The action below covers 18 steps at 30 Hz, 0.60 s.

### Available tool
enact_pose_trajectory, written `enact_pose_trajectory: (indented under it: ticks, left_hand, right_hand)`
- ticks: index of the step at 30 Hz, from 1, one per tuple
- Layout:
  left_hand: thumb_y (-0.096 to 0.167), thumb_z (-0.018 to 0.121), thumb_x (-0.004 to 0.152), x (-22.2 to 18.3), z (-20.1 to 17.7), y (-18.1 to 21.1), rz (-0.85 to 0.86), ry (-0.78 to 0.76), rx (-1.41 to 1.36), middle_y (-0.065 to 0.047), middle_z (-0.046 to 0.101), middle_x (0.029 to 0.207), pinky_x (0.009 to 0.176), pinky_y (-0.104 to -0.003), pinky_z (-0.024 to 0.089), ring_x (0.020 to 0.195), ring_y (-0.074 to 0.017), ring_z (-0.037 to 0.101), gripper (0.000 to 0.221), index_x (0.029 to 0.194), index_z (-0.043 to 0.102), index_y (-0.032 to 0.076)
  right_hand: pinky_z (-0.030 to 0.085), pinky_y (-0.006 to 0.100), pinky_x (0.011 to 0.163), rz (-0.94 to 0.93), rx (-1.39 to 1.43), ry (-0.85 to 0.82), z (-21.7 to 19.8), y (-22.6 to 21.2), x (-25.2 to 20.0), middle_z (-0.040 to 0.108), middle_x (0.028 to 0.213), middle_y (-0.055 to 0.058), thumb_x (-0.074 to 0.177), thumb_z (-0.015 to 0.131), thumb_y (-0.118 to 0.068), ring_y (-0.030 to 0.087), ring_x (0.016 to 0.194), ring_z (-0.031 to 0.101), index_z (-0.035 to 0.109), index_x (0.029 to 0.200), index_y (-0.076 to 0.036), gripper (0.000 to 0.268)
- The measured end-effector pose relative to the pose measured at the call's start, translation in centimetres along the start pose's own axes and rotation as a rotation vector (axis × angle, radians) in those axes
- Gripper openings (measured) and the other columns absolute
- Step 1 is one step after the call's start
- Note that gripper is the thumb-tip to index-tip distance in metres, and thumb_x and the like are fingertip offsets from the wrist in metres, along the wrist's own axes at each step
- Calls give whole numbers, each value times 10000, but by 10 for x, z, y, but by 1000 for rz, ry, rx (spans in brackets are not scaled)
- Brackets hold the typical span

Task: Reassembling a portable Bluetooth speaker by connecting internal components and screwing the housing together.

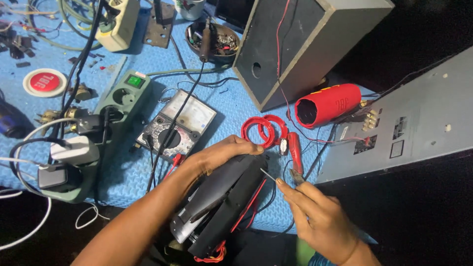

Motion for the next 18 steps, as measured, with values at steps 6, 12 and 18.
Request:
enact_pose_trajectory:
  ticks: [6,12,18]
  left_hand:
    - [456,704,819,3,-2,-4,46,-12,-12,60,297,575,866,-337,323,628,-116,310,492,511,397,226]
    - [424,699,846,1,-3,-3,74,-34,-11,43,225,607,704,-334,212,638,-127,210,523,536,331,219]
    - [343,718,901,19,-6,-28,143,-64,-75,130,451,653,863,-291,446,755,-14,488,402,546,576,217]
  right_hand:
    - [435,269,520,295,305,41,16,2,-5,635,831,-22,894,712,-77,93,553,425,738,1284,-127,394]
    - [558,278,783,765,558,-80,12,2,2,840,1066,17,860,724,-171,89,909,704,813,1256,-141,407]
    - [99,239,399,1094,1356,45,37,27,-26,431,676,133,906,611,31,81,460,191,697,1387,79,491]
Point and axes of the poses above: each hand's wrist, its own x-axis towards the middle knuckle, its own z-axis out of the palm, y = z × x, the point moved 1 cm from there along x, towards the middle knuckle
